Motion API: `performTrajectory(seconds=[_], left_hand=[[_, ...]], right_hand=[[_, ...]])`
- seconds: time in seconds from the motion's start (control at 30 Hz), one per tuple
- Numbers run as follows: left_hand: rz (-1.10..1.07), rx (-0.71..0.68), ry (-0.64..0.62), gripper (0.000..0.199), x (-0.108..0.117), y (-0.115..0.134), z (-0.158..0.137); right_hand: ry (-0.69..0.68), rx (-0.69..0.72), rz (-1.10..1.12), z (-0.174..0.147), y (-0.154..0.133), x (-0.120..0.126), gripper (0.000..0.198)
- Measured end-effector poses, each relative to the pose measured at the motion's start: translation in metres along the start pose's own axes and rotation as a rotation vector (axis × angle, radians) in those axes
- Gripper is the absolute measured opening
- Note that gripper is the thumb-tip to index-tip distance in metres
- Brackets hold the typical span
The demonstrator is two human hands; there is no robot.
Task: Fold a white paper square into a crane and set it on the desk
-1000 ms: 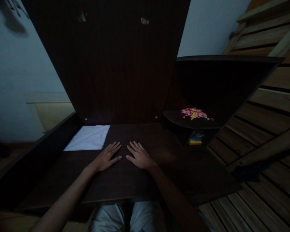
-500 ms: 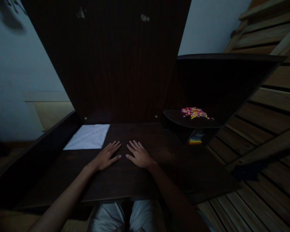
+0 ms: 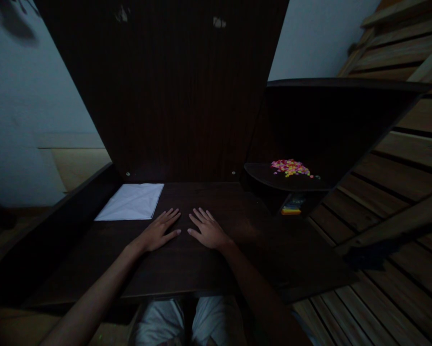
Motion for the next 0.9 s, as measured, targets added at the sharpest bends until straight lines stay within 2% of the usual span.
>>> performTrajectory(seconds=[0.9], left_hand=[[0.006,0.011,0.004,0.069,0.0046,0.0026,-0.0003]], right_hand=[[-0.030,-0.007,0.004,0.0016,0.0016,-0.0025,0.061]])
Point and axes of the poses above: each hand's wrist, its own z-axis towards the middle knuckle, its own x-axis out of the back of the hand, y = z × x, the point moved 10 cm from there along z, towards the middle knuckle, and after that the axes turned 13 degrees about z, right-handed, at the moved point
